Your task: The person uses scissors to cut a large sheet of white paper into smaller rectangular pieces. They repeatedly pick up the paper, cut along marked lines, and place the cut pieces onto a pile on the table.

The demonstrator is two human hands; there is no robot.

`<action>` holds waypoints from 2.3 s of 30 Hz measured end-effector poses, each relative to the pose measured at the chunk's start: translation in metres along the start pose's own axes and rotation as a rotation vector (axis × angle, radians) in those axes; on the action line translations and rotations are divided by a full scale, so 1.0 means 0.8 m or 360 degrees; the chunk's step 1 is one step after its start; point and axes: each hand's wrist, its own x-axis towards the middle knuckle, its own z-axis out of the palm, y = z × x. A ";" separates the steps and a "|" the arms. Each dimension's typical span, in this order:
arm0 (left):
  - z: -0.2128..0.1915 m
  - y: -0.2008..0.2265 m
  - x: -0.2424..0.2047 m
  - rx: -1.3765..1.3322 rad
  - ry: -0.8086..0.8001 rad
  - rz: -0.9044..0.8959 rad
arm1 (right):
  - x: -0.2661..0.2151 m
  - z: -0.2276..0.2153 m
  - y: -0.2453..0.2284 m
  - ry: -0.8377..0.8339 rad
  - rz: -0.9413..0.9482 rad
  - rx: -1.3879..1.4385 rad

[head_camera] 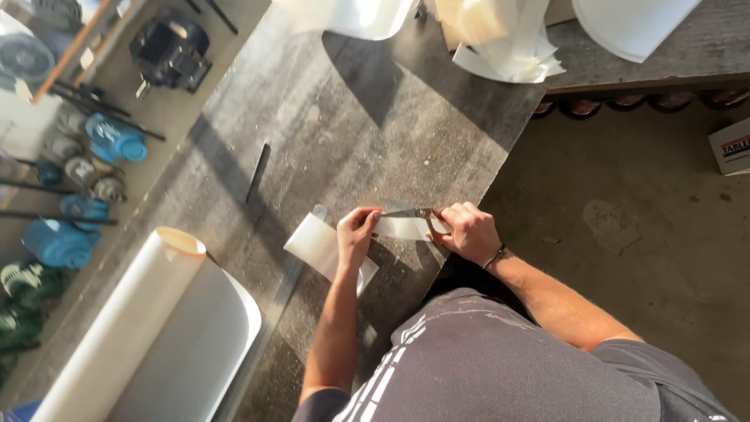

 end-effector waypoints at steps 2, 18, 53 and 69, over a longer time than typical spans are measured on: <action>0.008 -0.010 -0.001 -0.0039 0.0028 0.0118 | -0.002 0.011 0.007 0.0019 0.0025 -0.0026; -0.022 -0.027 -0.013 -0.0506 -0.0126 -0.0426 | 0.010 -0.005 -0.004 0.0125 -0.0071 0.0141; 0.056 0.090 0.104 0.0497 0.0313 0.0564 | -0.087 0.044 0.108 0.0746 0.1063 0.2050; 0.155 0.099 0.189 0.0838 -0.0508 0.0546 | -0.142 0.007 0.096 0.0149 0.1212 0.1252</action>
